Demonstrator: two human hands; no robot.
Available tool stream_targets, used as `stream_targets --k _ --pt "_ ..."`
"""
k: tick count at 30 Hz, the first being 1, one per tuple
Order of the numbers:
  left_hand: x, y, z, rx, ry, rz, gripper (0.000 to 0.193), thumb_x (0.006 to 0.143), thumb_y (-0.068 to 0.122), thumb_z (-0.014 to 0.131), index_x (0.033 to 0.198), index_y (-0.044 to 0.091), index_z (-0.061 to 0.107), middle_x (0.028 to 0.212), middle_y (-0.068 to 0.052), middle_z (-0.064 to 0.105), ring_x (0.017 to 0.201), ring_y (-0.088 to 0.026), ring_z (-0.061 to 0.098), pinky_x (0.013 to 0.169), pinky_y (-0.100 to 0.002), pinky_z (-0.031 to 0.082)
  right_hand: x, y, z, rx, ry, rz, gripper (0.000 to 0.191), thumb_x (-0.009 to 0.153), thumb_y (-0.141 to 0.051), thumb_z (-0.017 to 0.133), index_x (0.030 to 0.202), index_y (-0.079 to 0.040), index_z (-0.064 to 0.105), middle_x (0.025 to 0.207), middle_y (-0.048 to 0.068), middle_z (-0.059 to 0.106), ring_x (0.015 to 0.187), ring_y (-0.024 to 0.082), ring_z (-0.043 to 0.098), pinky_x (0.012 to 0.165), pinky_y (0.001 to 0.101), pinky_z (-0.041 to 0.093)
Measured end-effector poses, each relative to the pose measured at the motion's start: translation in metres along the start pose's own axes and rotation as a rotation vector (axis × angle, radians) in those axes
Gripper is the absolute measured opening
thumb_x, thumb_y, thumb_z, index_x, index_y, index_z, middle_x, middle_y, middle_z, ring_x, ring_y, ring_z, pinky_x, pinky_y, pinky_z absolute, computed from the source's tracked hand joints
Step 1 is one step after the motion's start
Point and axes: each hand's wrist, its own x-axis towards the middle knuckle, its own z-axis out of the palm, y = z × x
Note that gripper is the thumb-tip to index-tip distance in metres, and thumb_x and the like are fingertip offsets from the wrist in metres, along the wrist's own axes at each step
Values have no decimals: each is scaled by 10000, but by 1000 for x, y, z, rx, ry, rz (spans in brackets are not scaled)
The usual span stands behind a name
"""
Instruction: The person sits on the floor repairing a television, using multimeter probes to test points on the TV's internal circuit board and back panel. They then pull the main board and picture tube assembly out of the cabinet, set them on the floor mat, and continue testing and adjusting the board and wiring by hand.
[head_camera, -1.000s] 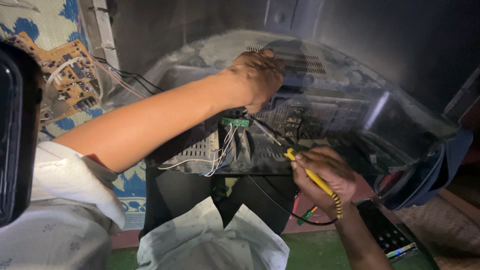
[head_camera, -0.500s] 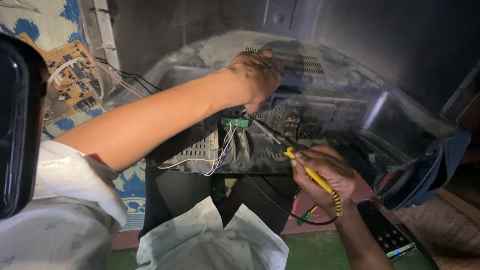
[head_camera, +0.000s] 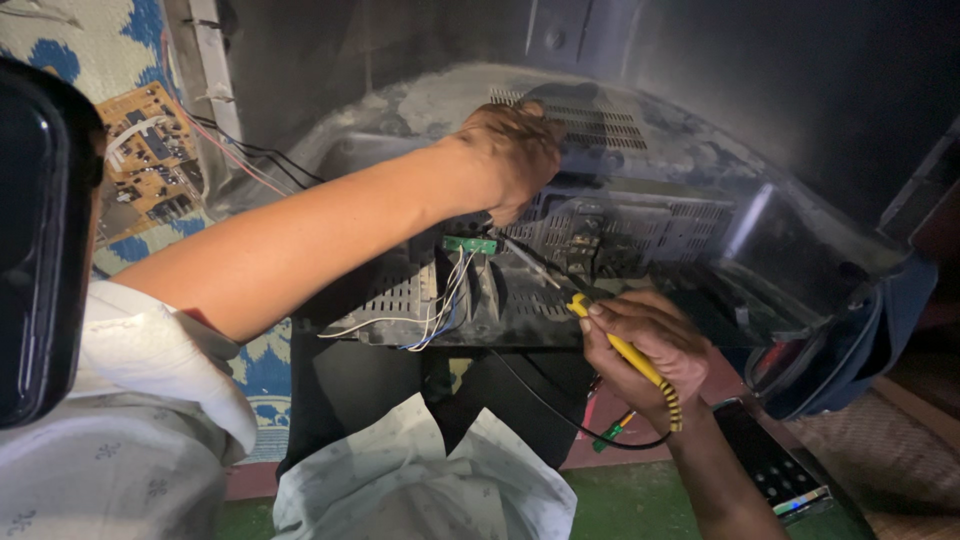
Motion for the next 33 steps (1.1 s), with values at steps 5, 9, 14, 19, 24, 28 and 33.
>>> stream_targets --k 5,9,14,19,24,28,33 --pt "0 -1 1 11 37 17 578 655 234 868 1181 40 726 1495 -73 473 1313 -326 452 995 -406 494 1 -2 -1 8 -5 17 228 799 61 823 994 -4 722 973 119 768 892 225 754 793 340 604" --pt "-1 -2 1 0 9 0 548 669 222 861 1171 41 737 1488 -66 497 1323 -324 458 972 -409 521 1 -1 -1 -6 -10 10 226 796 54 827 987 -14 726 962 111 765 893 226 754 801 348 603" --pt "-1 -2 1 -14 34 13 564 652 214 870 1168 35 731 1476 -64 504 1308 -326 464 967 -399 522 0 0 -1 -19 -8 5 211 795 46 820 975 -3 721 975 115 765 903 235 753 806 352 606" --pt "-1 -2 2 -28 27 9 555 648 196 875 1162 37 738 1447 -56 529 1319 -326 462 958 -397 530 -1 1 0 -21 -11 25 196 799 38 828 961 -11 730 983 117 770 892 231 759 787 342 612" --pt "-1 -2 1 -31 39 10 586 628 210 896 1170 54 732 1430 -51 533 1318 -321 460 968 -398 521 -1 1 1 -17 9 1 184 812 35 827 949 -10 713 984 120 762 902 236 752 804 355 606" --pt "-1 -1 -1 -17 23 12 558 644 223 896 1160 76 742 1438 -41 522 1323 -319 454 976 -406 514 0 0 1 -20 0 10 198 808 39 831 963 -11 718 972 114 765 883 231 752 798 354 604" --pt "-1 -1 0 -17 2 3 523 668 226 889 1144 58 753 1438 -39 530 1323 -318 464 961 -410 529 1 -1 1 5 -1 17 216 812 51 828 982 -16 713 970 110 766 880 231 755 797 346 605"
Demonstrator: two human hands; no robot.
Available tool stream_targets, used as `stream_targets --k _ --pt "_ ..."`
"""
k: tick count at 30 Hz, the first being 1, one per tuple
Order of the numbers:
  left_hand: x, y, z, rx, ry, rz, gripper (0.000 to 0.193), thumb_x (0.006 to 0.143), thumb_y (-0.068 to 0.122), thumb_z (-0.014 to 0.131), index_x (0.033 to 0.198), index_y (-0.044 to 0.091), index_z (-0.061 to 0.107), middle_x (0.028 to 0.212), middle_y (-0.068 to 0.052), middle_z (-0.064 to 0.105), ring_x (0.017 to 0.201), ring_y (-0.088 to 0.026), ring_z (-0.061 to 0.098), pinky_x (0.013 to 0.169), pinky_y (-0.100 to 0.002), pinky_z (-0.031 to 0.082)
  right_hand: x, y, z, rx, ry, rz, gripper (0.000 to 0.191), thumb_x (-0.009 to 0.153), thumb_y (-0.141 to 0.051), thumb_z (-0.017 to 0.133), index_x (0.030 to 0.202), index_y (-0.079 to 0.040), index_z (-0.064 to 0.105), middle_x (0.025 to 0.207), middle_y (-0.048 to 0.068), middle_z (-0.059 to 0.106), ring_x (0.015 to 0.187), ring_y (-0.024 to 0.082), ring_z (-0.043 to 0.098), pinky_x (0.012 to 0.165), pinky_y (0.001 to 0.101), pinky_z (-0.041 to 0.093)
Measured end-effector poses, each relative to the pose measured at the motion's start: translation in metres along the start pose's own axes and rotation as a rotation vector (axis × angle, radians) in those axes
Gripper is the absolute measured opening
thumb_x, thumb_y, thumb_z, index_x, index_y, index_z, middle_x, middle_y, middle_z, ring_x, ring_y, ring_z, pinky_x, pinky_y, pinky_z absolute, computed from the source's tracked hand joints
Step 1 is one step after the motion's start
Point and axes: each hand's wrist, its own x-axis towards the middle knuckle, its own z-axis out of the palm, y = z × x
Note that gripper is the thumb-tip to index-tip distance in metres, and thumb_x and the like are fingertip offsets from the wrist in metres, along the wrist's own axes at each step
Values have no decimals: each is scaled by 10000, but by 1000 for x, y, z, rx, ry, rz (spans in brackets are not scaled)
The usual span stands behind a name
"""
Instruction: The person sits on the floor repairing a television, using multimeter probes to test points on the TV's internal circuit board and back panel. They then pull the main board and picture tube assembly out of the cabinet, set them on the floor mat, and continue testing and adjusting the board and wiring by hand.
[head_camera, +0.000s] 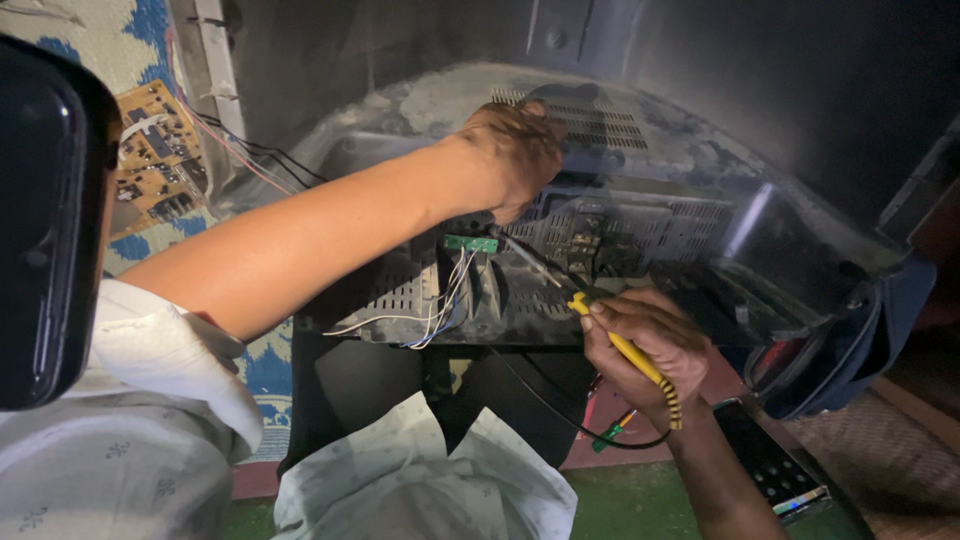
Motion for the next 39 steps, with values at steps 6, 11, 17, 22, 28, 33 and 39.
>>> stream_targets --k 6,11,17,22,28,33,39 --pt "1 -4 2 12 37 40 517 642 220 897 1107 46 750 1406 -58 538 1301 -332 466 953 -412 514 2 -3 1 -10 16 1 220 808 63 820 990 -2 715 957 115 761 878 235 752 798 350 597" --pt "6 -5 10 11 51 51 475 633 208 885 1068 52 775 1314 -51 623 1254 -295 541 974 -373 529 -5 2 -3 36 21 0 217 803 56 827 970 -7 705 977 119 755 918 253 744 843 371 600" --pt "16 -3 20 -102 182 6 731 515 233 991 1142 -7 703 1318 -101 605 1263 -331 538 954 -439 526 -35 14 -21 107 112 2 220 793 56 808 989 9 718 924 105 735 887 229 726 826 361 588" --pt "13 0 19 -77 129 -24 838 493 273 1018 1180 -56 670 1325 -145 599 1279 -348 534 982 -424 524 -66 11 -41 35 269 103 147 871 52 774 983 9 688 958 142 723 887 219 720 816 319 585" --pt "10 11 11 2 89 -56 894 499 304 1023 1199 -96 635 1276 -204 615 1217 -353 576 964 -418 518 -85 10 -43 97 361 187 102 941 35 761 992 27 673 943 139 710 860 182 687 806 282 553" --pt "7 16 21 -54 165 -110 709 543 117 916 1153 -95 623 1139 -204 669 1149 -332 590 855 -422 562 -96 15 -42 109 412 119 125 967 24 766 1037 27 663 972 147 715 891 189 695 856 311 573" --pt "8 12 47 211 432 -119 464 774 60 743 1165 -164 632 980 -237 730 839 -352 719 675 -467 585 -120 1 -42 220 511 157 112 1052 18 735 1080 44 629 1076 179 720 981 226 706 932 326 590"
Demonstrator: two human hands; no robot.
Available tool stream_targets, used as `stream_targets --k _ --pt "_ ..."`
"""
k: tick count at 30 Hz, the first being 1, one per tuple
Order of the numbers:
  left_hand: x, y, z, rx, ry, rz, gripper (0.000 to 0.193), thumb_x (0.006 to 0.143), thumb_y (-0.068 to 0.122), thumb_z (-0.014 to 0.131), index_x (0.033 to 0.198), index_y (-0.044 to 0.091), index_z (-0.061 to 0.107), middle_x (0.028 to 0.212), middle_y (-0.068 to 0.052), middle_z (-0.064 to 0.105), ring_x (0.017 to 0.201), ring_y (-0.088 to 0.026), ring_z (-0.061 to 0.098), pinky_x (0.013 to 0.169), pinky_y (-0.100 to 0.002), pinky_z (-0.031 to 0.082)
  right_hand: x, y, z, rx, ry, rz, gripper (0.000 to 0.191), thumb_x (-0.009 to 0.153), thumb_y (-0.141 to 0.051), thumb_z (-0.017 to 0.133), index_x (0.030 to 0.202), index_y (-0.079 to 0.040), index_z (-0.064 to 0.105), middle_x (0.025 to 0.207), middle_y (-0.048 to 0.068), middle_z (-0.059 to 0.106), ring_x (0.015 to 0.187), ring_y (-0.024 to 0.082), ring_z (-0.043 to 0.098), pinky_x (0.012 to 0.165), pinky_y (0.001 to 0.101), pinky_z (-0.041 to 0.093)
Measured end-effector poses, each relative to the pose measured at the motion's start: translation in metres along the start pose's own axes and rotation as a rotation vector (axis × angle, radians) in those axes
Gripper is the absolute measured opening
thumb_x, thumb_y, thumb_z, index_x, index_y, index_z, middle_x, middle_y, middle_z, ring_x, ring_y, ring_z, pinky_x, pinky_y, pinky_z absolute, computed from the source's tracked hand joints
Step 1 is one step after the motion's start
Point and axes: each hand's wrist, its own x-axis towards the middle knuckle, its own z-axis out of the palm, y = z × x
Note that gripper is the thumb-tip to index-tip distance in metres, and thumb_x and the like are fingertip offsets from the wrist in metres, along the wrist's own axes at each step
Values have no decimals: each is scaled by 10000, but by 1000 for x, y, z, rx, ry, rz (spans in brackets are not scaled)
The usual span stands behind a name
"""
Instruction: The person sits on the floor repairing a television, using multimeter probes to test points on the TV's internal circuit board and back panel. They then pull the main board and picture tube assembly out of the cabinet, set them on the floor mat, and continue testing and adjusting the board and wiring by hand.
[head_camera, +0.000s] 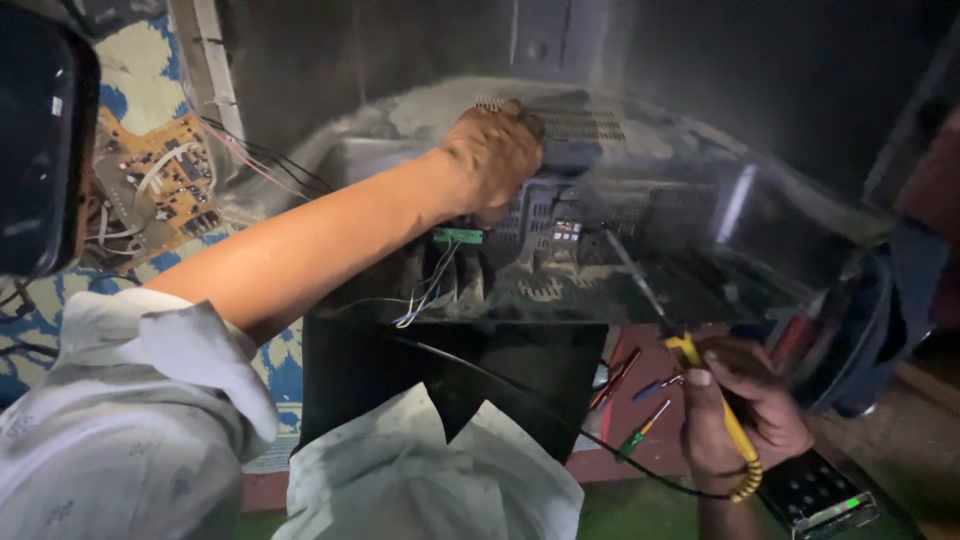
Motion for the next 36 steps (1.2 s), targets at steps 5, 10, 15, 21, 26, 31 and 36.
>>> stream_targets --k 5,10,15,21,26,31,36 --pt "-4 -4 -1 -73 -72 109 603 557 382 842 1041 36 740 1041 -126 747 936 -299 728 752 -432 572 -36 -17 4 169 237 55 146 1051 -24 740 1082 68 631 1072 195 718 903 210 697 845 331 592" --pt "-70 12 -39 -201 378 -84 264 798 16 662 1051 52 732 1076 -159 699 1046 -353 656 914 -455 533 -82 -43 10 385 388 181 211 1079 -114 730 1190 21 611 1076 185 679 892 232 693 786 362 597" --pt "-226 89 -69 -629 527 -314 448 722 -94 582 1157 14 591 1050 -217 617 1050 -406 585 894 -494 473 -108 -77 37 385 215 112 335 963 -209 755 1217 -42 613 1188 185 651 1052 257 681 882 382 601" --pt "-375 190 -67 -1814 561 -363 294 974 155 638 1217 -10 622 1075 -91 667 1050 -162 627 943 -307 491 -95 -125 116 146 -563 -564 473 863 -102 913 1227 -85 612 1223 142 581 1089 348 637 932 446 557" --pt "-471 229 -28 -1402 1230 -698 97 900 125 713 879 59 645 1233 -89 624 1077 -182 608 881 -284 485 -134 -207 235 216 -833 -711 488 979 -133 698 1417 -24 512 1317 192 591 1230 408 593 1093 480 484" --pt "-598 216 103 -1986 1857 -889 211 1067 181 543 1188 21 609 746 -19 505 648 -165 531 652 -342 501 -193 -260 301 -40 -1235 -858 696 712 -244 822 1317 -14 567 1302 285 591 1193 474 564 990 545 424" --pt "-691 231 285 -1256 1518 -2236 246 1085 190 548 1259 24 596 837 -49 486 713 -180 507 675 -356 470 -185 -223 290 -112 -1366 -784 361 855 -189 777 1148 7 697 1272 226 653 1178 400 618 1005 441 491"
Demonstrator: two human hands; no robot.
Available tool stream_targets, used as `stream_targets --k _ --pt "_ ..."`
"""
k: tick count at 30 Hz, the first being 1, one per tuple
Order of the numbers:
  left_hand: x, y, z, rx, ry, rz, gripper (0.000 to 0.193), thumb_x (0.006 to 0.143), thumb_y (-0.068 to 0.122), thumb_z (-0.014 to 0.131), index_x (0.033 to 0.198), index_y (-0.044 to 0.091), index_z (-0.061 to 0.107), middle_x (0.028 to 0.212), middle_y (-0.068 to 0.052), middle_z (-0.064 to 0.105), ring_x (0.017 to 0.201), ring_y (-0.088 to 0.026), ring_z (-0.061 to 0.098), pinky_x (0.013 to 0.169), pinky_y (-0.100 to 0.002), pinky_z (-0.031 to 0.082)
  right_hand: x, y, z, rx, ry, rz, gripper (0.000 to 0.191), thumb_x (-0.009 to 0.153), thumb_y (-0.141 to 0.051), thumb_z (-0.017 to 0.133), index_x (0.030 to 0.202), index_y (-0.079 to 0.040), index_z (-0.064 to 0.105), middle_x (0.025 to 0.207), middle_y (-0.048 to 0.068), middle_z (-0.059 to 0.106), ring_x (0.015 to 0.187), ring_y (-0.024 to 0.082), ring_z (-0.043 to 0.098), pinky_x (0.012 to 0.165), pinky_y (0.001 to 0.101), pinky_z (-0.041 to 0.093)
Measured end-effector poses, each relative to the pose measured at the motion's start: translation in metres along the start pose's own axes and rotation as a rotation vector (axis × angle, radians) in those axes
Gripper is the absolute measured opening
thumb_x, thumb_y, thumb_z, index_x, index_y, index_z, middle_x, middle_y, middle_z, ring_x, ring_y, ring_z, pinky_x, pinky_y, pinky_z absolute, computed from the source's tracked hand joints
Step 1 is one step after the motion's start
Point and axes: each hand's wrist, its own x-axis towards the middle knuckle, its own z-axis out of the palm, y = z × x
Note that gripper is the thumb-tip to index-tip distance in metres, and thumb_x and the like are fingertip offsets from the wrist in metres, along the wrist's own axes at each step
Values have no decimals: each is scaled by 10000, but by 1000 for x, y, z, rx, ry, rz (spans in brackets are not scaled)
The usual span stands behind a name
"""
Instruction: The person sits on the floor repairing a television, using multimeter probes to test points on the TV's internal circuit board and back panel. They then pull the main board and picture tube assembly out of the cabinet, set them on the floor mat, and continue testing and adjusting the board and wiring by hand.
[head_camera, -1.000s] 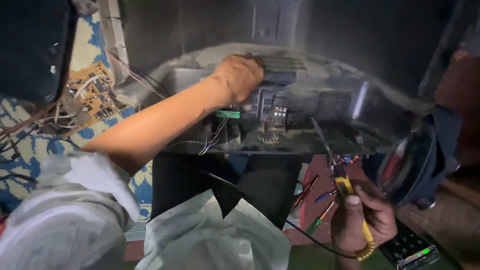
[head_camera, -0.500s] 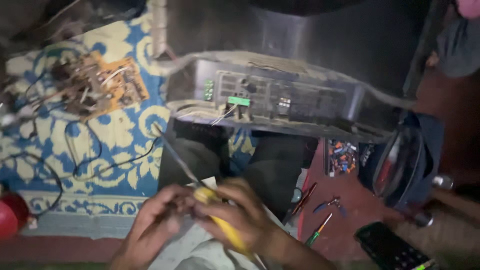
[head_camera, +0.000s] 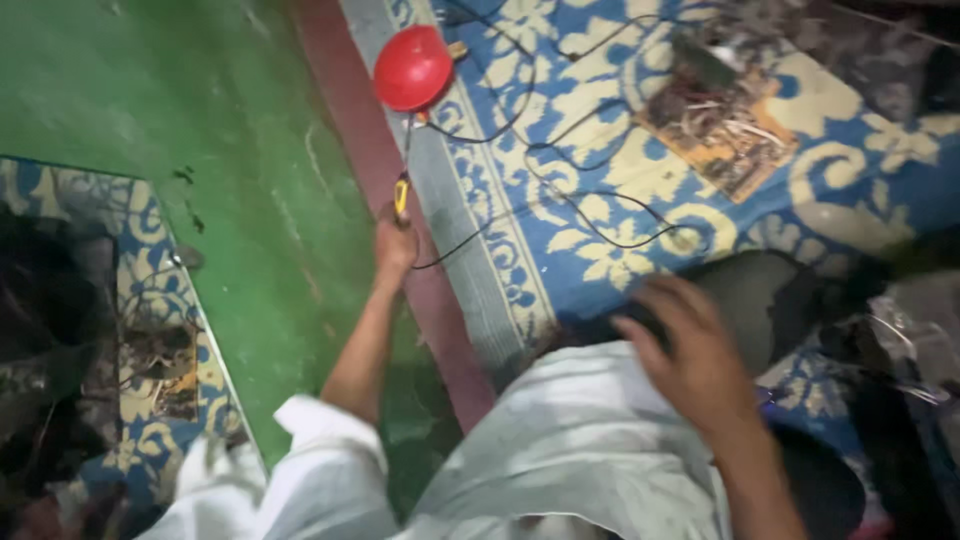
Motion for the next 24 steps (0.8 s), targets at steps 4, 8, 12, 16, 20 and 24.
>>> stream_targets --k 4,8,12,16,20,24 --pt "66 -68 -8 491 124 -108 237 1081 157 565 1261 3 578 896 -81 493 776 -213 509 727 -374 461 -46 43 -21 16 102 295 225 911 -139 750 1096 -13 723 1126 144 726 1034 271 679 873 347 518" --pt "96 -65 12 811 127 -120 235 1077 123 582 1264 -17 560 955 -114 501 840 -247 512 780 -391 452 -123 75 -51 165 372 831 124 1025 -56 665 1114 -15 741 1047 75 741 952 117 666 853 275 527" --pt "89 -35 42 846 345 136 238 1073 90 599 1266 -37 542 1014 -146 508 904 -280 515 832 -409 443 -188 113 -34 -214 201 1117 204 899 -92 692 1086 -52 764 1032 192 752 895 301 725 793 391 547" --pt "34 -5 86 666 230 622 247 1070 56 615 1269 -58 524 1073 -179 516 968 -314 517 885 -427 434 -178 183 16 -152 150 1294 276 883 -192 655 1077 -3 709 1092 295 696 1035 465 663 908 511 522" --pt "-54 42 132 514 -148 1075 261 1066 23 632 1272 -78 506 1133 -211 524 1032 -348 520 937 -445 425 -141 253 47 -373 34 1358 727 932 -429 627 1254 214 521 1108 325 678 1037 454 652 878 526 529" --pt "-157 115 168 433 -482 1505 273 1043 -8 655 1267 -85 519 1177 -224 576 1090 -381 549 994 -470 434 -136 280 47 -934 207 1235 935 793 -607 659 1209 226 575 1099 329 686 1000 460 651 675 500 554"
